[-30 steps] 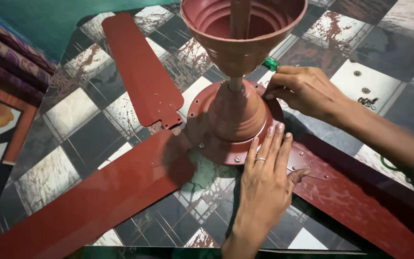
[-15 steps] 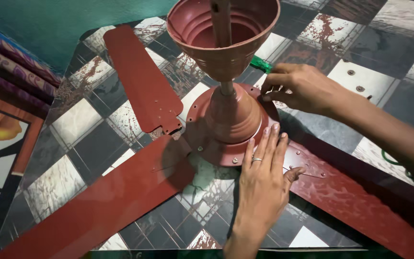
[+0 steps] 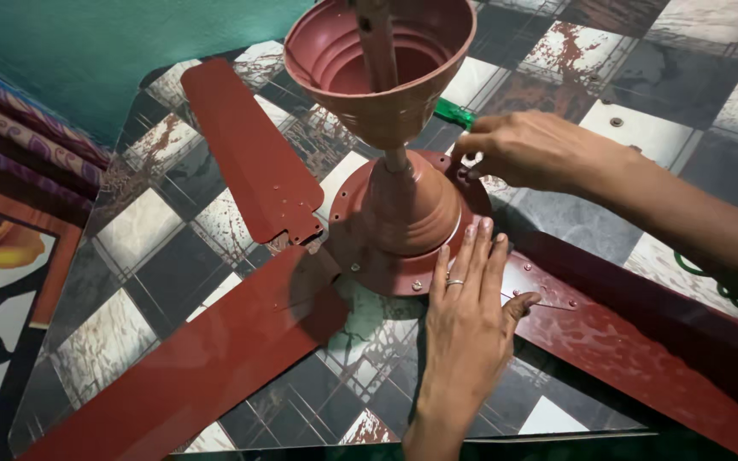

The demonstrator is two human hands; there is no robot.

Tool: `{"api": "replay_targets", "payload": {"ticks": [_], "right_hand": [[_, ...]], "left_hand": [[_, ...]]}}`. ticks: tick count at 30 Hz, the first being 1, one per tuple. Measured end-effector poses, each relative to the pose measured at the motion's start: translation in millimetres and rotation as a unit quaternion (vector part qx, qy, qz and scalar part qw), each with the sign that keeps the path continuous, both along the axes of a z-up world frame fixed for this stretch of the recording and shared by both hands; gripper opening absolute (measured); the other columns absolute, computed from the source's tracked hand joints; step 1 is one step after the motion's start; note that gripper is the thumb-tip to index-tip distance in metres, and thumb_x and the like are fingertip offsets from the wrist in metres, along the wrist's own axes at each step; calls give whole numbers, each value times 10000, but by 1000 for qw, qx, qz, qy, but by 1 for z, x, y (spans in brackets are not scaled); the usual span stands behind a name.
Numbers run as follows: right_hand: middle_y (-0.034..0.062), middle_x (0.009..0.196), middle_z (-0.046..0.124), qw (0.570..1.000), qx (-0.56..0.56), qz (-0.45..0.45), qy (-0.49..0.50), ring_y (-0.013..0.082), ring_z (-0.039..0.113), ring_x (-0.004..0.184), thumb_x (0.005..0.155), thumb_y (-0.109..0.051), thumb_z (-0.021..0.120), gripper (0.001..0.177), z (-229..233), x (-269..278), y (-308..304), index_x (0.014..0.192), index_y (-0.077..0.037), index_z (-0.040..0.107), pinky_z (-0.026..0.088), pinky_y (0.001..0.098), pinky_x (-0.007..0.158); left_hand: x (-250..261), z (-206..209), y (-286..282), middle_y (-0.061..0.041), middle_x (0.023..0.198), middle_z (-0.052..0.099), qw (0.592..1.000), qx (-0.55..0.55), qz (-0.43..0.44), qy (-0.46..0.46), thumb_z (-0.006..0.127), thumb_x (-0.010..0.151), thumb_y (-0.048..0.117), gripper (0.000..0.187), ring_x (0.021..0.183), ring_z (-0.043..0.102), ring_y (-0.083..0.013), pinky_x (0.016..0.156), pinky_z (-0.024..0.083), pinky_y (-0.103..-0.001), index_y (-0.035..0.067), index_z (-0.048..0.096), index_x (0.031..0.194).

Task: The person assembles a ceiling fan by attaching red blades to the central motor housing using a screwdriver. They insert screws into the blade mounting holes and tighten them sequentially to secure each blade in place.

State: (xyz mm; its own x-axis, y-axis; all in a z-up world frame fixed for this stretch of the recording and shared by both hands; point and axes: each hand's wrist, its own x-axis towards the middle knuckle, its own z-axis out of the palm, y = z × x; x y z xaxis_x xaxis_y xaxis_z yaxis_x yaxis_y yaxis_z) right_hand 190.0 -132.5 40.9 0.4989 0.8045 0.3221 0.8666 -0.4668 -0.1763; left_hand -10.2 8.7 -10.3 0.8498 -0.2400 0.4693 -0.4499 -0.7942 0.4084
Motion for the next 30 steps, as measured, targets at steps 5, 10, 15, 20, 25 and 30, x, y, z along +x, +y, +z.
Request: {"api": "replay_targets", "payload": {"ticks": [5,10,15,20,25,30], "right_hand": [[111,1013,740,998,-42,-15,-43,331,744,784,940,-209,630,195,-4,-3,5,1050,-71,712,614,448,638],[97,901,750,964,-228,-133,-26,268,749,799,1068,-431,549,381,4,-2,9,1000,-92,709,620,397,708],[110,912,733,1000,30,-1,-9,339,727,739,872,-220,647,206,-3,0,6,965,-60,737,588,459,600],[105,868,729,988,-98,-119,-4,335,730,767,987,-372,688,321,-2,2,11,904,-63,710,585,453,651],[121,826,718,997,68,10,25,377,707,681,830,-279,683,237,-3,3,0,892,-53,714,550,504,574],[112,834,724,989,-58,-133,-4,358,714,728,1000,-403,692,352,-10,-4,4,869,-77,697,568,493,639]], "left_hand": [[0,-2,0,-212,1651,404,1000,2,-4,7,521,1062,395,651,1544,386,-318,1277,235,-516,-44,443,1536],[0,0,1,-216,1657,394,1000,9,-3,2,500,1064,406,658,1554,379,-323,1281,231,-519,-50,440,1534],[-1,0,0,-213,1654,400,1000,6,-1,4,501,1069,411,657,1553,378,-318,1278,232,-520,-49,440,1534],[-1,1,1,-208,1659,402,1000,-21,-13,14,491,1068,394,640,1560,374,-322,1276,242,-513,-40,447,1536],[-1,2,2,-211,1655,402,1000,-19,-10,11,493,1073,405,640,1554,380,-319,1285,233,-519,-40,452,1532],[-2,2,2,-212,1654,410,1000,-10,-8,6,495,1070,403,643,1548,391,-318,1277,236,-520,-47,453,1527]]}}
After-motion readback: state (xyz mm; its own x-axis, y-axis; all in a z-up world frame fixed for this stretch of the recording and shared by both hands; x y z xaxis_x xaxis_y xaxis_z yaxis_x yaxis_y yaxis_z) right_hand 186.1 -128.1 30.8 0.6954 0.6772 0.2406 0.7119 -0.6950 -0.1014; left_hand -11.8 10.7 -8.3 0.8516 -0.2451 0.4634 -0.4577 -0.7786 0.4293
